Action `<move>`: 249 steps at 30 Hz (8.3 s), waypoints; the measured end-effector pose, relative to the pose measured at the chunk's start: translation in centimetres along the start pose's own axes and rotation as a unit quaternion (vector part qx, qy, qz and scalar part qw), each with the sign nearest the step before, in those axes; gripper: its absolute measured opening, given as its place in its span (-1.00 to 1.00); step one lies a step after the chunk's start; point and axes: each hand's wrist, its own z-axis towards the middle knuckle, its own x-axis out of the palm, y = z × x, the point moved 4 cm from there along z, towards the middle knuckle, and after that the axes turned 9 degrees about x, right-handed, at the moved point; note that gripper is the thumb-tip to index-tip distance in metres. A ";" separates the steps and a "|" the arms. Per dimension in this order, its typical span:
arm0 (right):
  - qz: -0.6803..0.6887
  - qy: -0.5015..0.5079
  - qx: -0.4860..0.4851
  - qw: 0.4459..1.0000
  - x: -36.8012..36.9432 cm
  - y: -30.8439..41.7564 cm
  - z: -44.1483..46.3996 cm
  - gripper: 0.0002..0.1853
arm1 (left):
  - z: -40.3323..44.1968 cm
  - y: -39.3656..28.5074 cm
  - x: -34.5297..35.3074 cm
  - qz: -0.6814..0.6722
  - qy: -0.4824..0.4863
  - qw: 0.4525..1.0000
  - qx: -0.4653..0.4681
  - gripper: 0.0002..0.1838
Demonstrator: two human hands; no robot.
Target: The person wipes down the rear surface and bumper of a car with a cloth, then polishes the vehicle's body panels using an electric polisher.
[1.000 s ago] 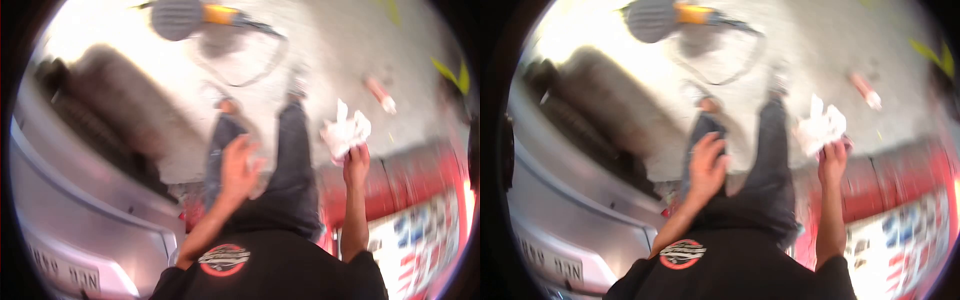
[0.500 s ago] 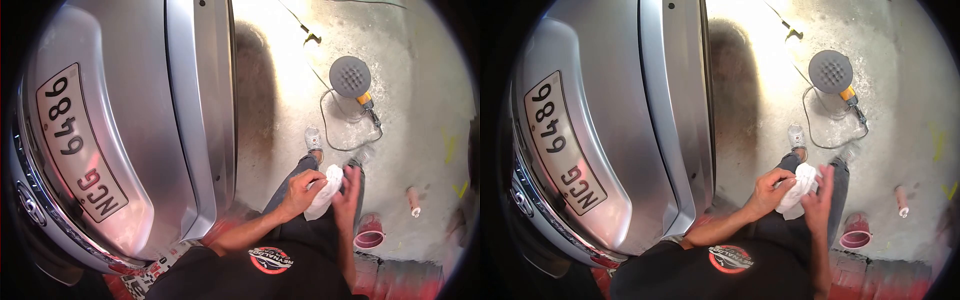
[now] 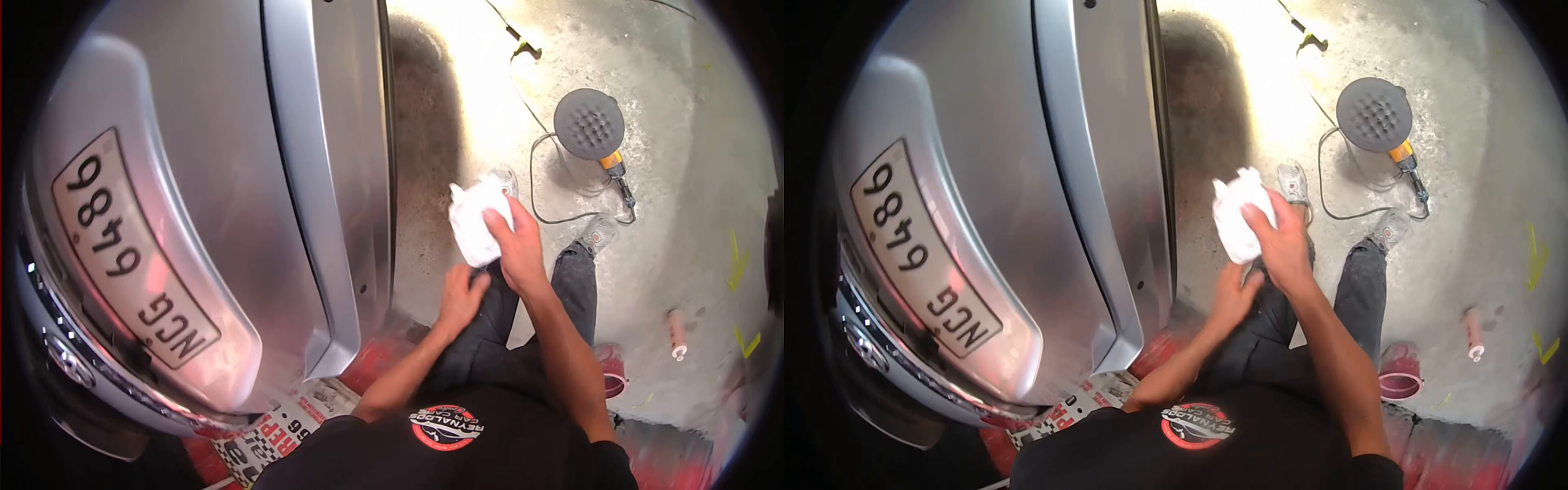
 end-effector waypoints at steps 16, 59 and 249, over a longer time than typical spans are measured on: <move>-0.270 -0.147 -0.350 0.885 13.4 -5.5 14.1 -0.69 | -0.8 9.5 2.7 0.245 0.255 0.930 0.102 -0.17; -0.320 -0.072 -0.435 0.839 14.5 4.9 22.0 -0.81 | 3.8 6.8 0.8 0.241 0.322 0.915 0.037 -0.28; -0.731 0.283 -0.317 0.533 26.8 -51.1 -20.5 -0.42 | -58.8 33.4 10.7 -0.200 -0.151 0.929 -0.273 -0.56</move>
